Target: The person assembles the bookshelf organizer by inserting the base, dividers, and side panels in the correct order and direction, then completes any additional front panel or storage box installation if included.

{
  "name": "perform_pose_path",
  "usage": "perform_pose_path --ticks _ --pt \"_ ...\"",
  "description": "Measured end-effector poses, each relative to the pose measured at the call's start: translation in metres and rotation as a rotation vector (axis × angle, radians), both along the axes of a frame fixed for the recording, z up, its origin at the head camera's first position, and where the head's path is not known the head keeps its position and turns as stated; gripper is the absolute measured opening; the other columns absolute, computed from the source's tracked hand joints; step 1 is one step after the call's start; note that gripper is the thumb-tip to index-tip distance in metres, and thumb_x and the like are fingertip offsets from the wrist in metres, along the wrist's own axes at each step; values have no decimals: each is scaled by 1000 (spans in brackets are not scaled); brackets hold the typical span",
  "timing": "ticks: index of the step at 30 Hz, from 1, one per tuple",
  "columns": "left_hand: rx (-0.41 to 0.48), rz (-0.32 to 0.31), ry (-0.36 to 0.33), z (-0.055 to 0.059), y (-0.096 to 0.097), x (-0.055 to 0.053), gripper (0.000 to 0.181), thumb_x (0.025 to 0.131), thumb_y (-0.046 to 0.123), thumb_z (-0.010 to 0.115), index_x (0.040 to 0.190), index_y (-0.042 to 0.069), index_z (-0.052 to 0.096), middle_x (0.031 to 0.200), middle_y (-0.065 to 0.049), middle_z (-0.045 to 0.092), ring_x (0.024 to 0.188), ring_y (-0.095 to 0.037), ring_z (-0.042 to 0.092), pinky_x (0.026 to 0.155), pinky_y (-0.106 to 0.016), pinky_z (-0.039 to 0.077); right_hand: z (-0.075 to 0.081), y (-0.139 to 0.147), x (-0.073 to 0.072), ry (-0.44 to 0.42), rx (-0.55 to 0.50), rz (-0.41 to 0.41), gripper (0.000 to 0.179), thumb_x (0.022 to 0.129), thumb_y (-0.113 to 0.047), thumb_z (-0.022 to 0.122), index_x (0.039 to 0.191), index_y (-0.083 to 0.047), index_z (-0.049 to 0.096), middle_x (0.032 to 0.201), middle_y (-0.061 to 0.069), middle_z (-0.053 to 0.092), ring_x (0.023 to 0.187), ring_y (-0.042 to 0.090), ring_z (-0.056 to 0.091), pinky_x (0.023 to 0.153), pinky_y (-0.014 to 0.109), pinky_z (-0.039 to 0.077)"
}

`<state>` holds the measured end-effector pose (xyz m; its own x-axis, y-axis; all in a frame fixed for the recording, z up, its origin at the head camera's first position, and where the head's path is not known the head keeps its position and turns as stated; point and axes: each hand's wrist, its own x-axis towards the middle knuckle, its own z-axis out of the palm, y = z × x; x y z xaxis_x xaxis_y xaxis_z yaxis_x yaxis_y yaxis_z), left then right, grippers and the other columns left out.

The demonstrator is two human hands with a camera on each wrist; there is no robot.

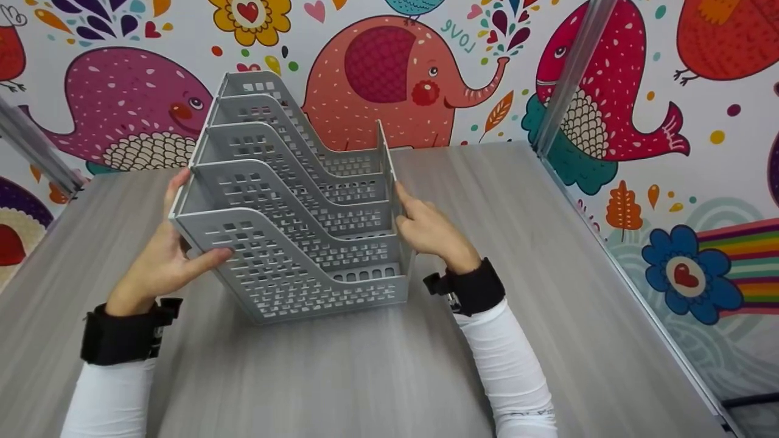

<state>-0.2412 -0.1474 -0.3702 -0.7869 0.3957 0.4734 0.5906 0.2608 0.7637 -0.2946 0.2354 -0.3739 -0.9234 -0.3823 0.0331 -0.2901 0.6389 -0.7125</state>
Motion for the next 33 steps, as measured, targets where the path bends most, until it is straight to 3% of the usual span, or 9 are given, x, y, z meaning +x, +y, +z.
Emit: perform_pose_path --ticks 8,19,25,33 --pt "1 18 5 -1 -1 -1 109 81 4 80 159 13 4 145 -22 49 111 -28 67 90 -26 59 0 0 0 -25 17 18 67 97 -4 36 159 0 11 168 12 12 152 25 19 127 50 18" --pt "10 16 26 -1 -2 -2 108 80 4 80 158 12 6 142 -21 52 108 -27 69 88 -28 60 -1 2 -3 -48 -5 27 67 98 -6 35 160 -3 9 169 10 11 155 25 15 128 50 14" --pt "0 31 1 -1 -1 -2 107 80 5 80 158 13 7 140 -21 55 106 -25 70 87 -28 60 2 5 0 -145 -59 -11 75 95 -5 37 162 -7 4 169 12 11 151 28 21 126 53 18" --pt "2 32 0 -2 -1 -3 107 79 5 80 158 13 8 139 -21 55 105 -24 70 86 -29 61 -1 6 -3 -252 -164 -52 75 89 -3 35 161 -9 13 164 16 24 142 33 29 119 55 26"
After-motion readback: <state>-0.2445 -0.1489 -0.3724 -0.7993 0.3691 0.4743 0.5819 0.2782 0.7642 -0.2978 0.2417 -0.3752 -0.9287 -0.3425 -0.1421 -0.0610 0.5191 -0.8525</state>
